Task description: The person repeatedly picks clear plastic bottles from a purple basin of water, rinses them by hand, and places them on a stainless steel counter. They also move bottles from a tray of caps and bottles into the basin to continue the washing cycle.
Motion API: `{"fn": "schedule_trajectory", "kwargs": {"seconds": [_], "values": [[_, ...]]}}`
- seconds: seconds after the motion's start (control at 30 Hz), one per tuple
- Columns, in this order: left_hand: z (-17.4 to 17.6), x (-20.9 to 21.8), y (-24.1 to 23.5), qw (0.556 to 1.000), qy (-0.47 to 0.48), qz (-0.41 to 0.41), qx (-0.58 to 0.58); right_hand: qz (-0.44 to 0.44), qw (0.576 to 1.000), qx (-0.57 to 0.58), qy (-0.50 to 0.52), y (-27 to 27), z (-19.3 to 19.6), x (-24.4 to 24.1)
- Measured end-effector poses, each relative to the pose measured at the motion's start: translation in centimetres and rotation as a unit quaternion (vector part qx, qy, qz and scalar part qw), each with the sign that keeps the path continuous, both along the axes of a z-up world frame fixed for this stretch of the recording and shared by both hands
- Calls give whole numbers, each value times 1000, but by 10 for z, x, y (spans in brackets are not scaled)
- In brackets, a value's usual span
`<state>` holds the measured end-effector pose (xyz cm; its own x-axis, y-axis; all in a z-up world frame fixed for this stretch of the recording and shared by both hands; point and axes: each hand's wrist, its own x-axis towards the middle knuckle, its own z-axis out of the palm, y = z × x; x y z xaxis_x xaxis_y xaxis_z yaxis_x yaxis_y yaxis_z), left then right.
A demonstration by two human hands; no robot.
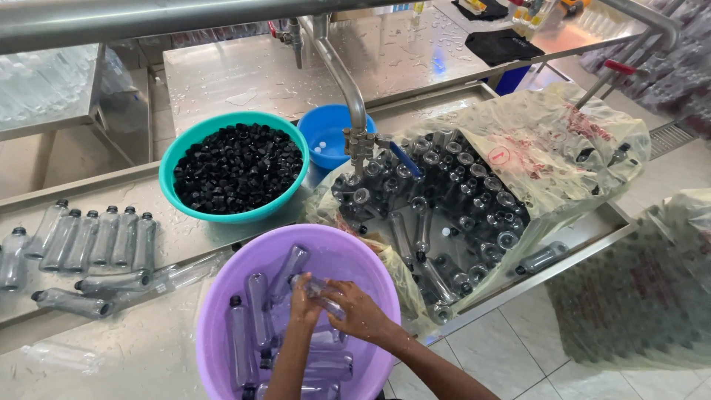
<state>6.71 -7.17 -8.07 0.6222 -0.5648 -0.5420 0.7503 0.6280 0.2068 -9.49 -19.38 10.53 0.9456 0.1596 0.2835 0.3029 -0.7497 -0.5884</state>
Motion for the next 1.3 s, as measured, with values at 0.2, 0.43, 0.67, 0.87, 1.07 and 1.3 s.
{"fn": "schedule_trajectory", "kwargs": {"seconds": [0.2, 0.43, 0.67, 0.87, 1.07, 1.3], "values": [[-36, 21, 24, 993, -60, 88, 43, 24, 999, -1, -30, -5, 8, -18], [53, -23, 33, 976, -154, 147, 45, -202, 812, 507, 209, 2, 26, -11], [30, -34, 58, 984, -69, 101, 127, -195, 713, 584, 335, -27, -104, 49], [26, -45, 72, 986, -33, 46, 156, -324, 400, 809, 282, -45, -367, 162], [18, -39, 78, 984, 22, 9, 176, -43, 328, 869, 369, -15, -184, 147], [59, 2, 54, 964, -66, -54, -254, 70, 821, 507, 250, 32, 7, 99]]}}
